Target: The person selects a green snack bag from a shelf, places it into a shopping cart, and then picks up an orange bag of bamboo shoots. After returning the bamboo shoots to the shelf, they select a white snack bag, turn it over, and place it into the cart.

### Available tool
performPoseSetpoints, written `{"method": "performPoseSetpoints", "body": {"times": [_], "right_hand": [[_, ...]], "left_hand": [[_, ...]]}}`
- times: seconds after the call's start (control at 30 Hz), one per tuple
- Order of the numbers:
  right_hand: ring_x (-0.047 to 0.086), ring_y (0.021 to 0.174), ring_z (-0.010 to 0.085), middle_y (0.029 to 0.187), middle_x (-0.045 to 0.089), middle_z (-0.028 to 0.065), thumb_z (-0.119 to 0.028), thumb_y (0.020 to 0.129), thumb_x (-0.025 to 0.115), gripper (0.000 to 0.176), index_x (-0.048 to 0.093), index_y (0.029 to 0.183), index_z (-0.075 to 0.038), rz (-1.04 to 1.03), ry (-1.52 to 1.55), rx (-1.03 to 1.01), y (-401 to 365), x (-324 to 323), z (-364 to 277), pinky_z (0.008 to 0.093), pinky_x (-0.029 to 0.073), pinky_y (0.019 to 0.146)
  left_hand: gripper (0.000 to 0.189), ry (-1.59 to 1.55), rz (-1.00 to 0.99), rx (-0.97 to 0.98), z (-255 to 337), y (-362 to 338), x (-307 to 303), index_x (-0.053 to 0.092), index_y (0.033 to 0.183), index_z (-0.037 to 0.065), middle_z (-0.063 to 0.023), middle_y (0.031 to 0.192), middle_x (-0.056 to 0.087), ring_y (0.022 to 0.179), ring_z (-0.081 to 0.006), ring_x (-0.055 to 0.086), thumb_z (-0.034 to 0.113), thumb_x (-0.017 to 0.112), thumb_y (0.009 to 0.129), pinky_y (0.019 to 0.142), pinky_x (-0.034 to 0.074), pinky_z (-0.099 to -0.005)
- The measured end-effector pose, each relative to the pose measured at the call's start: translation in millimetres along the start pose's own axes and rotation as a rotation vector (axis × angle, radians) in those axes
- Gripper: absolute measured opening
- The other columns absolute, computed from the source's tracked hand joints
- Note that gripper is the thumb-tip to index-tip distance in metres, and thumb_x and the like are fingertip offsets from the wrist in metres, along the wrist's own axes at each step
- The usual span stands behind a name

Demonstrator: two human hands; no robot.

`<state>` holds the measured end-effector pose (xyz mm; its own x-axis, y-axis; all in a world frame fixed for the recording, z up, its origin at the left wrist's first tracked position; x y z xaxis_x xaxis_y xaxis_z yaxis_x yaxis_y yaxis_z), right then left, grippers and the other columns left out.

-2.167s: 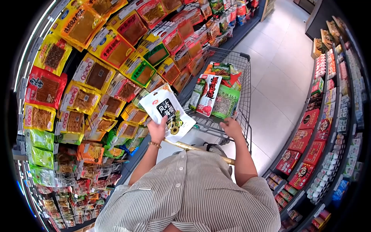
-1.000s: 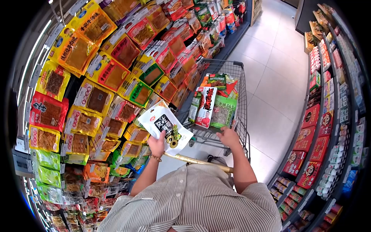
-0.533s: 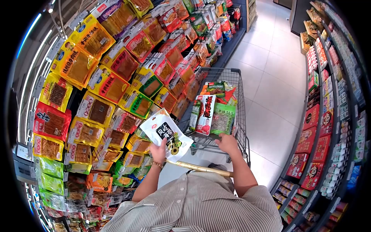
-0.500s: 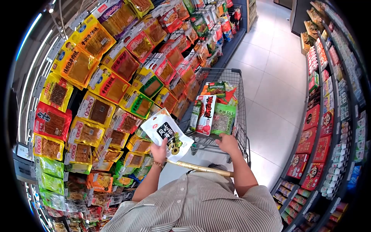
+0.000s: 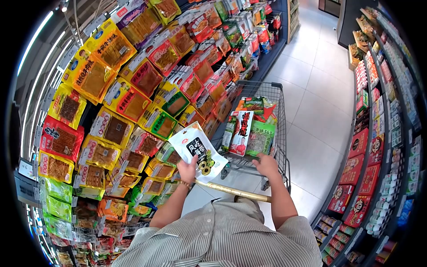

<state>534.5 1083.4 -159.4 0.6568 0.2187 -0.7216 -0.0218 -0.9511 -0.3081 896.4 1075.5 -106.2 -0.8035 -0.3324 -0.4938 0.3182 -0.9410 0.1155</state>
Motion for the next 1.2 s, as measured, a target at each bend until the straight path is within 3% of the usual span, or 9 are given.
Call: {"method": "performPoseSetpoints", "body": {"times": [0.3, 0.4, 0.53, 0.63, 0.7, 0.87, 0.9, 0.97, 1.2], "right_hand": [[0.069, 0.091, 0.0370, 0.094, 0.072, 0.0192, -0.034, 0.085, 0.072, 0.044, 0.065, 0.116, -0.004, 0.034, 0.089, -0.039, 5, -17, -5, 0.0454, 0.053, 0.080], [0.068, 0.094, 0.0366, 0.099, 0.071, 0.0192, -0.030, 0.085, 0.072, 0.041, 0.065, 0.116, -0.004, 0.158, 0.158, -0.137, -16, -36, -11, 0.0447, 0.054, 0.080], [0.066, 0.098, 0.0357, 0.108, 0.069, 0.0175, -0.024, 0.087, 0.071, 0.036, 0.065, 0.116, -0.004, 0.179, 0.195, -0.106, -63, -60, -5, 0.0442, 0.053, 0.083], [0.066, 0.098, 0.0348, 0.107, 0.069, 0.0160, -0.025, 0.086, 0.072, 0.036, 0.066, 0.115, -0.004, 0.397, -0.127, -0.167, -100, -71, 4, 0.0437, 0.052, 0.086], [0.065, 0.098, 0.0345, 0.107, 0.070, 0.0150, -0.027, 0.086, 0.073, 0.034, 0.067, 0.112, -0.005, 0.380, -0.033, -0.032, -115, -66, 16, 0.0432, 0.052, 0.087], [0.068, 0.083, 0.0276, 0.089, 0.072, 0.0070, -0.025, 0.085, 0.071, 0.024, 0.070, 0.103, -0.009, 0.653, -0.160, -0.044, -112, -63, 22, 0.0395, 0.053, 0.072], [0.068, 0.082, 0.0281, 0.088, 0.072, 0.0067, -0.026, 0.085, 0.071, 0.024, 0.070, 0.101, -0.010, 0.663, -0.120, -0.006, -109, -68, 18, 0.0400, 0.053, 0.072], [0.068, 0.081, 0.0278, 0.087, 0.071, 0.0062, -0.028, 0.084, 0.072, 0.025, 0.070, 0.101, -0.010, 0.672, -0.133, 0.026, -101, -74, 20, 0.0398, 0.053, 0.072], [0.068, 0.081, 0.0269, 0.087, 0.071, 0.0055, -0.029, 0.082, 0.074, 0.028, 0.070, 0.103, -0.011, 0.631, -0.152, 0.075, -71, -94, 25, 0.0394, 0.053, 0.071]], "left_hand": [[0.038, 0.042, -0.029, -0.003, 17, 20, 16, 0.072, 0.093, -0.008, -0.0212, 0.084, 0.074, 0.078, -0.0317, 0.074, 0.029, 0.076, 0.083, 0.072, 0.055, -0.0388], [0.038, 0.065, -0.052, 0.020, 21, 25, 21, 0.071, 0.092, -0.008, -0.0216, 0.082, 0.073, 0.077, -0.0323, 0.074, 0.028, 0.075, 0.083, 0.070, 0.055, -0.0387], [0.034, 0.027, -0.067, 0.009, 17, 32, 30, 0.072, 0.094, -0.005, -0.0201, 0.083, 0.073, 0.080, -0.0331, 0.074, 0.026, 0.075, 0.082, 0.070, 0.056, -0.0388], [0.032, 0.013, -0.048, 0.086, 24, 44, 38, 0.073, 0.095, -0.005, -0.0197, 0.085, 0.074, 0.081, -0.0327, 0.074, 0.025, 0.076, 0.082, 0.071, 0.056, -0.0385], [0.031, -0.028, -0.086, 0.055, 19, 54, 48, 0.073, 0.095, -0.004, -0.0194, 0.085, 0.074, 0.080, -0.0326, 0.074, 0.025, 0.076, 0.082, 0.071, 0.056, -0.0390], [0.033, -0.075, -0.155, 0.133, 31, 77, 72, 0.072, 0.096, -0.005, -0.0189, 0.087, 0.074, 0.081, -0.0305, 0.074, 0.025, 0.077, 0.083, 0.072, 0.055, -0.0390], [0.033, -0.081, -0.180, 0.156, 28, 83, 78, 0.072, 0.097, -0.006, -0.0189, 0.088, 0.075, 0.082, -0.0304, 0.074, 0.025, 0.077, 0.083, 0.073, 0.055, -0.0388], [0.031, -0.143, -0.260, 0.126, 22, 94, 94, 0.071, 0.103, -0.007, -0.0130, 0.096, 0.076, 0.085, -0.0186, 0.072, 0.018, 0.076, 0.086, 0.077, 0.055, -0.0328], [0.033, -0.097, -0.266, 0.129, 58, 119, 120, 0.071, 0.101, -0.009, -0.0161, 0.092, 0.076, 0.082, -0.0217, 0.073, 0.020, 0.077, 0.085, 0.074, 0.055, -0.0342]]}}
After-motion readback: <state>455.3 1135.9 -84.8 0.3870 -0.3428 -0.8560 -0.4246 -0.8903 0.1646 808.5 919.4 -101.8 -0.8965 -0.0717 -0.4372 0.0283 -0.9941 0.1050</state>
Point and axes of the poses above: each hand's wrist, its own y-axis towards the middle knuckle, its own x-axis out of the palm, z = x × y, the point moved 4 cm from there along y, towards the middle knuckle
